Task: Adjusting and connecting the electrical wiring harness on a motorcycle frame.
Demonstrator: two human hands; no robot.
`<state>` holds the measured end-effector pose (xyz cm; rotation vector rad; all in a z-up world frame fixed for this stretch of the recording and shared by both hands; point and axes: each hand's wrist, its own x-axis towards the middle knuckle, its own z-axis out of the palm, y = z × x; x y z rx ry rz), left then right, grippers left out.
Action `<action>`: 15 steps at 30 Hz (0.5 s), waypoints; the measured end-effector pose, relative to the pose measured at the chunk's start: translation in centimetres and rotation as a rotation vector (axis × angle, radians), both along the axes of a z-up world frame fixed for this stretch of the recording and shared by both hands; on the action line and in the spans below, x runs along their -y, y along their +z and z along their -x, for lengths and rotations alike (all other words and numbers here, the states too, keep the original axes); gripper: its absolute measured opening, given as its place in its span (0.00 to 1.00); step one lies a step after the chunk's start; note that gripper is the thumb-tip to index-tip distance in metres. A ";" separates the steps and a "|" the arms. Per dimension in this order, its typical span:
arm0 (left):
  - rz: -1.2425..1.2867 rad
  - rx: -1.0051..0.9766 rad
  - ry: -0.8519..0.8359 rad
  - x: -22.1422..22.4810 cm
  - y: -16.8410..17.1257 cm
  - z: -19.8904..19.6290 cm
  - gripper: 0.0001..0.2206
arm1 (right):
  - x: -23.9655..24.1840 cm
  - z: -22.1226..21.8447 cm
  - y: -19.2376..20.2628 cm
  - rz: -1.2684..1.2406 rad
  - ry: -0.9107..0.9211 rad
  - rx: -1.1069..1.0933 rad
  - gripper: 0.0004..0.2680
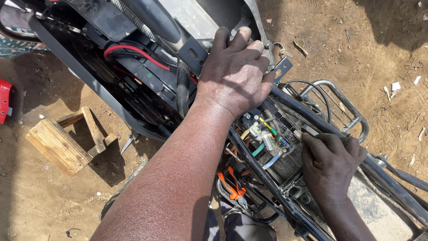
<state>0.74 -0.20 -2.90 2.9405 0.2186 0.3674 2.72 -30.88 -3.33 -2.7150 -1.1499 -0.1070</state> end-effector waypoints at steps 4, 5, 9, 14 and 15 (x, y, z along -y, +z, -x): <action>0.008 -0.006 0.006 0.1 -0.2 0.0 0.16 | 0.1 0.0 -0.1 0.017 0.023 0.035 0.05; 0.010 -0.001 0.006 0.1 -0.3 0.0 0.16 | 0.0 0.0 0.0 0.057 0.020 0.031 0.05; 0.001 0.008 0.000 0.1 -0.2 0.0 0.16 | -0.9 -0.2 0.4 0.101 0.044 0.049 0.07; -0.029 -0.028 0.008 0.1 0.1 0.0 0.18 | -2.9 -0.2 1.3 0.229 0.069 0.067 0.05; -0.027 -0.022 0.003 0.1 0.0 0.0 0.18 | -3.2 -0.1 1.3 0.246 0.083 0.088 0.06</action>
